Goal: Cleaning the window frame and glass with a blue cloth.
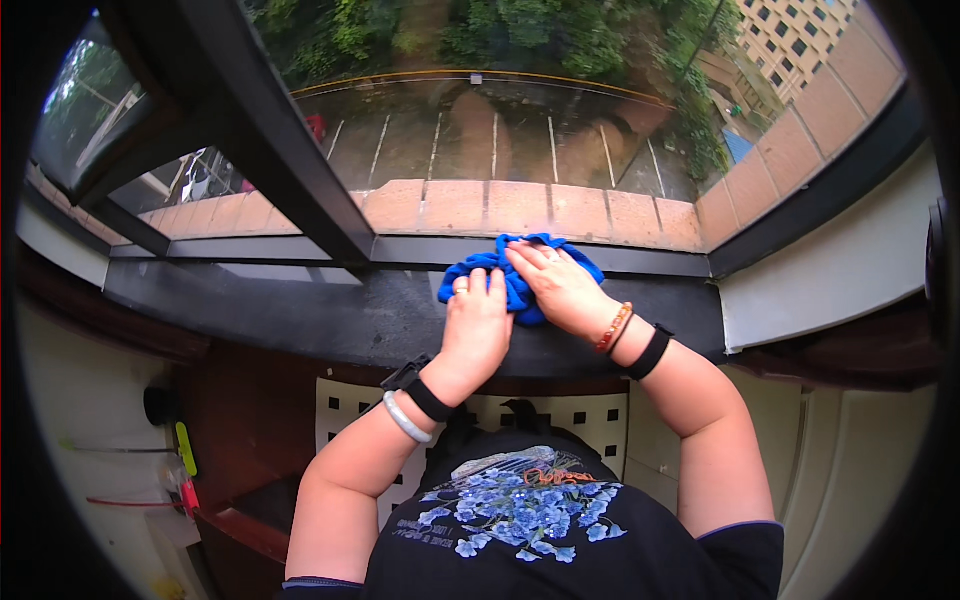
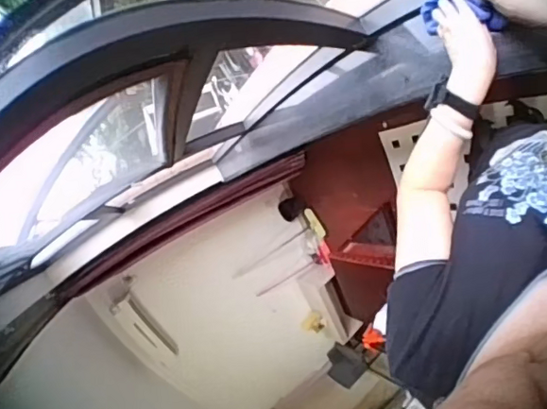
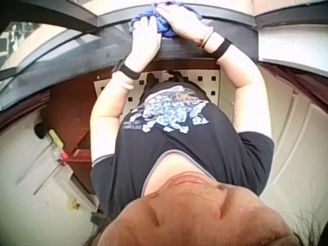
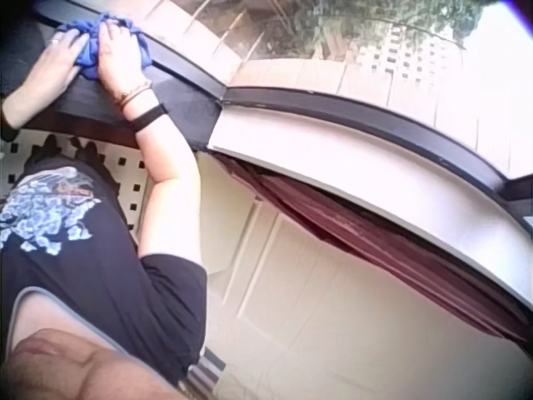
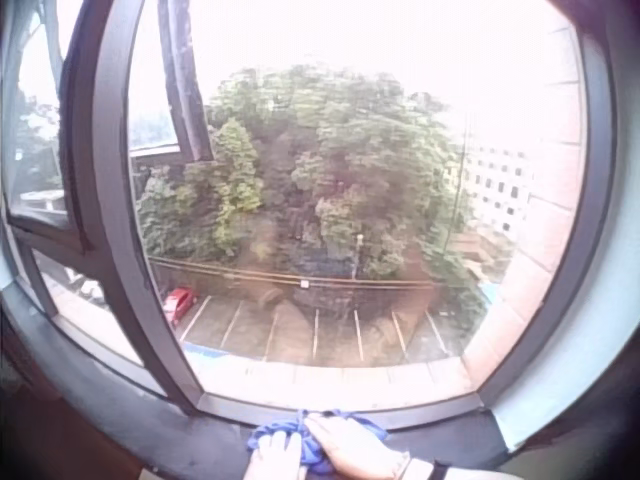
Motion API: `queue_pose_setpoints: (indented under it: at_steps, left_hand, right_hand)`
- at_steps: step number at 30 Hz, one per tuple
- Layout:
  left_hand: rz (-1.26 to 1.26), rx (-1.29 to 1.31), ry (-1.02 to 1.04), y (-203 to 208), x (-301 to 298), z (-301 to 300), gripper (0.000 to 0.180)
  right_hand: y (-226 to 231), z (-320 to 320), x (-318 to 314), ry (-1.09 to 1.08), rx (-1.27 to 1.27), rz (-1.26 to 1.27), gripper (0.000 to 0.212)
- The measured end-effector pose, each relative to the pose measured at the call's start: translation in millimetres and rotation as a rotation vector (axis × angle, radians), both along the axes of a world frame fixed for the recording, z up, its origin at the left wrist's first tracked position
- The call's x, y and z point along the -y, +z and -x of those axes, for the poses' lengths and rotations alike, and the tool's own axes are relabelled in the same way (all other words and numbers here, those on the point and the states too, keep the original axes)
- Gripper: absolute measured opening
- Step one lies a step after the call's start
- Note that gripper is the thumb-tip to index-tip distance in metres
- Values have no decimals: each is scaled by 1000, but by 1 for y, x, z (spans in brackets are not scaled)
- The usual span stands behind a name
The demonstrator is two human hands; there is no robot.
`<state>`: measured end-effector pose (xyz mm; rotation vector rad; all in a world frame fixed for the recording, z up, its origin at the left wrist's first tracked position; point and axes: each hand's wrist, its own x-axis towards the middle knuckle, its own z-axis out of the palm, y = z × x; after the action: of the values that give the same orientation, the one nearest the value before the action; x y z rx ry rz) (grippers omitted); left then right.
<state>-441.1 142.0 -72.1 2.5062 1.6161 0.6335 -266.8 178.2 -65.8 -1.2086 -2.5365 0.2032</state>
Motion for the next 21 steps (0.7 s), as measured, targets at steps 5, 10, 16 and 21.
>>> queue_pose_setpoints:
  at_steps: [5,10,16,21]
  left_hand:
    - [43,-37,-165,-1,-1,-66,55]
    - [-66,-46,-323,-3,-3,-126,49]
    - [57,-1,-438,-6,-2,-191,58]
    - [-133,-62,-370,-12,-1,-220,36]
  right_hand:
    - [1,-72,24,-137,18,-2,49]
    - [1,-137,46,-292,74,-25,51]
    - [-5,-191,66,-650,235,-88,45]
    - [-6,-180,61,-863,299,47,46]
